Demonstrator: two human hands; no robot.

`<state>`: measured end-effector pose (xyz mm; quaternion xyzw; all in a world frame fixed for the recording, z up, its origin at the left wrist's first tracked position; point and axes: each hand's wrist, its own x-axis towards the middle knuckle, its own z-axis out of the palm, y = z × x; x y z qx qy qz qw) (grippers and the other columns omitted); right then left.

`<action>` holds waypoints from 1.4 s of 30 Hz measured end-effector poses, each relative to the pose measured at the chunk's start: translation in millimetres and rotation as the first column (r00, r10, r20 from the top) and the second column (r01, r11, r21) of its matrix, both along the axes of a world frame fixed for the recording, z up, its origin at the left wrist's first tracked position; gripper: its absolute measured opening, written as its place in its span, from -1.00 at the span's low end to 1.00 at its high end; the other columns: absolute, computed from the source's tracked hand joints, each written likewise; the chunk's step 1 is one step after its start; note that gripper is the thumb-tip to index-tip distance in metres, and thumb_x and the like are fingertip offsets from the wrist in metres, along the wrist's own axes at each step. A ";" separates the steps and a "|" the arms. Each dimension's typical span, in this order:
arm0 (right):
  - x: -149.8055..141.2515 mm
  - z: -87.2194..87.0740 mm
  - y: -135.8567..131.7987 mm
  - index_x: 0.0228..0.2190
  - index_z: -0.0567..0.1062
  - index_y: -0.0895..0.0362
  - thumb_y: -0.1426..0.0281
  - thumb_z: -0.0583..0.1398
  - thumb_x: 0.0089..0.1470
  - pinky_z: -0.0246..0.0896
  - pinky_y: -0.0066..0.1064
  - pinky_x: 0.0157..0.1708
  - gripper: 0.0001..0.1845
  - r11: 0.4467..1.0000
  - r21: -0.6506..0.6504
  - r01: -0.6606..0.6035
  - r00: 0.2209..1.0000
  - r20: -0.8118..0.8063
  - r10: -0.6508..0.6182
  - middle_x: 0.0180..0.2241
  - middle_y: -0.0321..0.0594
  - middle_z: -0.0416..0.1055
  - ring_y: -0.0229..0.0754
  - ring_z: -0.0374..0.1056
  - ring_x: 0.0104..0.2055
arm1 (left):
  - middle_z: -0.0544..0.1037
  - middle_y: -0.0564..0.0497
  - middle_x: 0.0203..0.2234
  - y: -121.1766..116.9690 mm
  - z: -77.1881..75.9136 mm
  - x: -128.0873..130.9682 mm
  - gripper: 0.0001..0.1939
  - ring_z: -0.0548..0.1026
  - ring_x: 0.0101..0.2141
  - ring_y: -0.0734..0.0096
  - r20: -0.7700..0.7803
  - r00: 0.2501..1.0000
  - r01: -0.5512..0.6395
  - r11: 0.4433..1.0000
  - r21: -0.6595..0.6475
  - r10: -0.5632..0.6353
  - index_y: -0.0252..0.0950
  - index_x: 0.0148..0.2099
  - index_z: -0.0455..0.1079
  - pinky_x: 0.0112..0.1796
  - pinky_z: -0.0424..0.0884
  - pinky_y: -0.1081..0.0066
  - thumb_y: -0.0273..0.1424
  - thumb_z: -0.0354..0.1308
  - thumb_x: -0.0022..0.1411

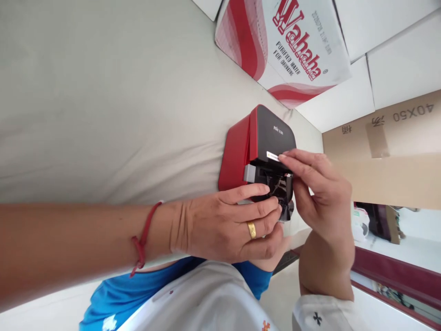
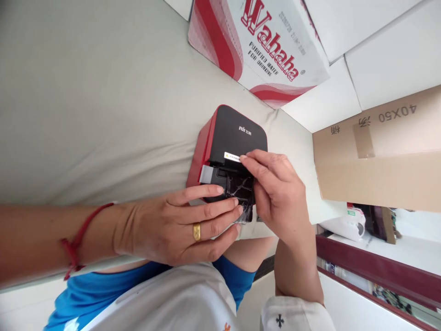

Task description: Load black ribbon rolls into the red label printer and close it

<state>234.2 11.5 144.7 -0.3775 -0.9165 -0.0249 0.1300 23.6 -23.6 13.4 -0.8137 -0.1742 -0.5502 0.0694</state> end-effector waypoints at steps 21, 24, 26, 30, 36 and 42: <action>-1.2 -20.9 -12.7 0.22 0.59 0.17 0.80 0.12 0.19 0.53 -0.33 -0.03 -0.33 0.998 0.063 0.005 1.000 0.016 -0.006 0.14 -0.20 0.61 -0.22 0.49 0.04 | 0.74 -0.22 0.16 40.5 -11.2 -19.1 -0.50 0.69 0.21 0.04 0.115 0.993 0.004 0.943 -0.334 0.037 -0.25 0.40 0.33 0.32 0.46 -0.08 -0.33 0.04 0.49; -0.4 -36.2 -11.5 0.17 0.63 0.11 0.73 0.14 0.29 0.55 -0.33 0.04 -0.45 0.995 0.099 0.035 0.993 -0.119 -0.023 0.11 -0.19 0.64 -0.25 0.54 0.09 | 0.72 -0.24 0.16 42.9 -16.1 -16.8 -0.52 0.67 0.22 0.04 0.155 0.988 0.024 0.949 -0.313 0.027 -0.26 0.39 0.32 0.34 0.45 -0.08 -0.34 0.04 0.49; 0.7 -46.5 -12.7 0.14 0.65 0.07 0.70 0.14 0.33 0.54 -0.31 0.13 -0.48 0.992 0.109 0.057 0.972 -0.232 -0.031 0.10 -0.18 0.64 -0.26 0.55 0.13 | 0.71 -0.24 0.14 45.7 -18.6 -16.2 -0.54 0.65 0.23 0.03 0.189 0.981 0.024 0.960 -0.279 0.030 -0.26 0.37 0.34 0.34 0.46 -0.08 -0.34 0.04 0.50; 1.2 -55.0 -24.7 0.11 0.66 0.04 0.71 0.15 0.31 0.53 -0.20 0.22 -0.48 0.993 0.079 0.089 0.914 -0.402 -0.050 0.13 -0.16 0.64 -0.19 0.58 0.18 | 0.67 -0.20 0.07 50.8 -18.8 -17.9 -0.62 0.59 0.27 -0.01 0.233 0.971 -0.003 0.973 -0.232 0.058 -0.21 0.27 0.41 0.34 0.47 -0.11 -0.37 0.08 0.46; -4.4 -52.7 -51.8 0.05 0.66 0.11 0.78 0.17 0.19 0.54 -0.18 0.10 -0.46 0.990 0.122 0.067 0.916 -0.400 -0.013 0.05 -0.12 0.66 -0.14 0.60 0.08 | 0.64 -0.03 -0.15 48.7 -13.3 -18.1 -0.78 0.62 0.00 0.16 0.187 0.973 -0.109 0.981 -0.159 0.138 -0.14 -0.04 0.47 0.04 0.48 0.04 -0.51 0.07 0.39; -4.7 -62.3 -62.1 0.09 0.65 0.16 0.80 0.17 0.16 0.56 -0.13 0.18 -0.43 0.990 0.119 0.072 0.924 -0.383 -0.021 0.08 -0.09 0.65 -0.15 0.60 0.10 | 0.61 0.00 -0.29 52.6 -5.3 -19.6 -0.87 0.52 -0.21 0.24 0.243 0.949 -0.192 0.980 -0.055 0.199 -0.21 -0.17 0.46 -0.21 0.32 0.06 -0.48 0.10 0.31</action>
